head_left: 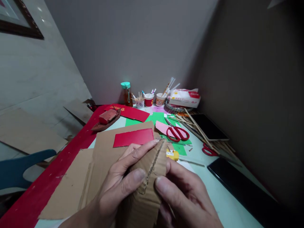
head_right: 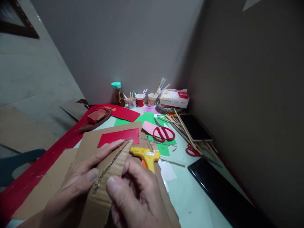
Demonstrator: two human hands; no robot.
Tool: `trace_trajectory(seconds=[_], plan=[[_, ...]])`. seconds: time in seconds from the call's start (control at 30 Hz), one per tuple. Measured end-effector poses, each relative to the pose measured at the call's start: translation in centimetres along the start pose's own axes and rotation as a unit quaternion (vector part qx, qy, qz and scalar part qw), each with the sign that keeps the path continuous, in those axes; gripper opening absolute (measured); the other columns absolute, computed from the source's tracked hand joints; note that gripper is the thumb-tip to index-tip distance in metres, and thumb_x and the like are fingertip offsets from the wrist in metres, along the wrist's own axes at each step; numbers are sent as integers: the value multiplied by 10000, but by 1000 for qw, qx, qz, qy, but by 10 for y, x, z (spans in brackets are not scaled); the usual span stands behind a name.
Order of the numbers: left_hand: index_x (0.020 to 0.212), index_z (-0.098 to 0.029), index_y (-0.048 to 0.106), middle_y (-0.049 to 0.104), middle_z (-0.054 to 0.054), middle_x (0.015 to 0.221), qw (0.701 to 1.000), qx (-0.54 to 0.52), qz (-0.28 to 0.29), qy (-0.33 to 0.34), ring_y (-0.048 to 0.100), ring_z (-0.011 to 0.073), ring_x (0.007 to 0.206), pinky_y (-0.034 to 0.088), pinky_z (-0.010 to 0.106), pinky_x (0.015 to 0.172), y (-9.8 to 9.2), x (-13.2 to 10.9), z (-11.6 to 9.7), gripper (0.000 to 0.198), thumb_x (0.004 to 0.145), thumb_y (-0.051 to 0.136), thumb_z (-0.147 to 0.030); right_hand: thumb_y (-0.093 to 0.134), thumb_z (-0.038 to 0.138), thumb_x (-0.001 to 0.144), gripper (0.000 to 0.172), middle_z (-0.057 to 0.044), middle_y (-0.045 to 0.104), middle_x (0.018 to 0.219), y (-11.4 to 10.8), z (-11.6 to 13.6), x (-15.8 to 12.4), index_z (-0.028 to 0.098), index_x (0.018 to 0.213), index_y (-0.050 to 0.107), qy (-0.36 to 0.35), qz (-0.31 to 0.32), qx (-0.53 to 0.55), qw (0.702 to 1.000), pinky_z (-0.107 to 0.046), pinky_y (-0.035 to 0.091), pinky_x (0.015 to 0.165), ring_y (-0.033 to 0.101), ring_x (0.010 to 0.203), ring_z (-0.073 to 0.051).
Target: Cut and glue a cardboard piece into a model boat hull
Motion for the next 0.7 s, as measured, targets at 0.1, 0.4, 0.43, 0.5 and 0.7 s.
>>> trace_trajectory(seconds=[0.1, 0.4, 0.43, 0.5, 0.7], plan=[[1251, -387, 689, 694, 7, 1221, 1000, -12, 12, -14, 620, 282, 1169, 397, 412, 1108, 2, 0, 2, 352, 913, 594, -399, 680, 615, 859, 533, 8, 564, 639, 3, 1, -1, 196, 1188, 653, 33, 7, 8, 999, -223, 379, 486, 496, 529, -122], [1279, -406, 667, 639, -15, 1318, 998, 45, 33, 2, 573, 274, 1195, 423, 365, 1061, -1, -1, 2, 388, 901, 583, -376, 745, 552, 833, 413, 63, 428, 548, 29, -2, 0, 178, 970, 635, 66, 59, 177, 980, -186, 257, 433, 335, 443, -49], [1278, -407, 668, 639, -17, 1314, 998, 52, 29, 2, 560, 271, 1207, 432, 346, 1046, -1, -2, 3, 387, 900, 588, -386, 773, 522, 816, 389, 56, 443, 568, 29, -4, 0, 185, 959, 641, 69, 55, 184, 979, -186, 248, 428, 331, 446, -48], [1273, -416, 670, 648, -21, 1288, 997, 67, 25, 5, 538, 262, 1222, 442, 316, 1028, -2, -2, 3, 383, 897, 598, -414, 809, 476, 786, 361, 39, 478, 644, 27, -5, 0, 197, 957, 658, 64, 42, 190, 979, -186, 234, 425, 320, 463, -44], [1264, -459, 661, 627, -48, 1295, 993, 115, 20, 27, 524, 243, 1232, 457, 277, 1010, -4, -5, -1, 357, 926, 571, -387, 757, 533, 807, 418, 32, 461, 631, 23, -6, 1, 189, 1035, 685, 62, 50, 112, 991, -219, 285, 479, 386, 516, -85]])
Point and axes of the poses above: each hand's wrist, its own x-axis towards the middle knuckle, its own y-axis out of the palm, z = x × y, the point moved 8 cm from there along x, towards the middle knuckle
